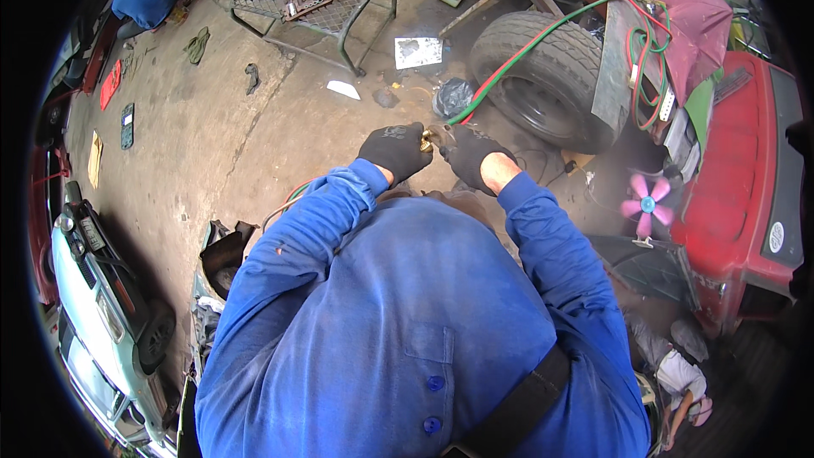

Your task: The person assembles an air pressure gun by attaching a nozzle, connecting a hose, and securing the components. The person handles the nozzle, hose, and pressure gun parts in a cluttered auto repair shop.

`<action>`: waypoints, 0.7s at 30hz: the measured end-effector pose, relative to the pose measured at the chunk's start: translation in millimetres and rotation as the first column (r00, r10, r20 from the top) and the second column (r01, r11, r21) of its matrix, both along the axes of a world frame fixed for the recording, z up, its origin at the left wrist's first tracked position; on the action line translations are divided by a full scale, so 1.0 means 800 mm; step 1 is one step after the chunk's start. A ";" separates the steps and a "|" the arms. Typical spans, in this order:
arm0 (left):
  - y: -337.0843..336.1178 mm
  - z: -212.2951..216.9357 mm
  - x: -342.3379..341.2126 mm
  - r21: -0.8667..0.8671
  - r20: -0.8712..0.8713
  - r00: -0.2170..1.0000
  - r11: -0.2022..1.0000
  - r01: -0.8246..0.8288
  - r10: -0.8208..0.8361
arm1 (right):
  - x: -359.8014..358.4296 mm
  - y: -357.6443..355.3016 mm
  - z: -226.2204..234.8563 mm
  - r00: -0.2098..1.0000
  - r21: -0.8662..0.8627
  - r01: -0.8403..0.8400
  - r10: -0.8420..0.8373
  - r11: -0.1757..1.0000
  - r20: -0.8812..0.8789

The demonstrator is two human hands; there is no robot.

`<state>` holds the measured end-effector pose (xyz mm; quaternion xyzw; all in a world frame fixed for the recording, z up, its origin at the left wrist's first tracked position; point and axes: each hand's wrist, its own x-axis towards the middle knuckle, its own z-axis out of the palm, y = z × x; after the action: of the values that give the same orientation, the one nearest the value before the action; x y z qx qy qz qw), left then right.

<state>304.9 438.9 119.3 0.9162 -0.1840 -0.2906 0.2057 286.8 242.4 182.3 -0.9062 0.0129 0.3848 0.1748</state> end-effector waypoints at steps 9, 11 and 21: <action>-0.004 -0.037 0.001 0.090 0.055 0.983 0.982 0.169 -0.174 | 0.040 -0.026 -0.143 0.777 -0.058 -0.615 0.617 0.786 0.125; -0.010 -0.041 -0.004 0.108 -0.015 0.984 0.978 0.180 -0.180 | 0.070 -0.019 -0.171 0.790 0.122 -0.418 0.427 0.900 -0.440; 0.046 -0.074 0.008 0.214 -0.166 0.985 0.974 0.071 -0.035 | 0.067 -0.050 -0.031 0.912 0.021 -0.044 0.049 0.999 -0.408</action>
<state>311.3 475.8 60.4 0.9014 -0.1582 -0.3878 0.1099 340.2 202.3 157.4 -0.8049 0.0255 0.5697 0.1642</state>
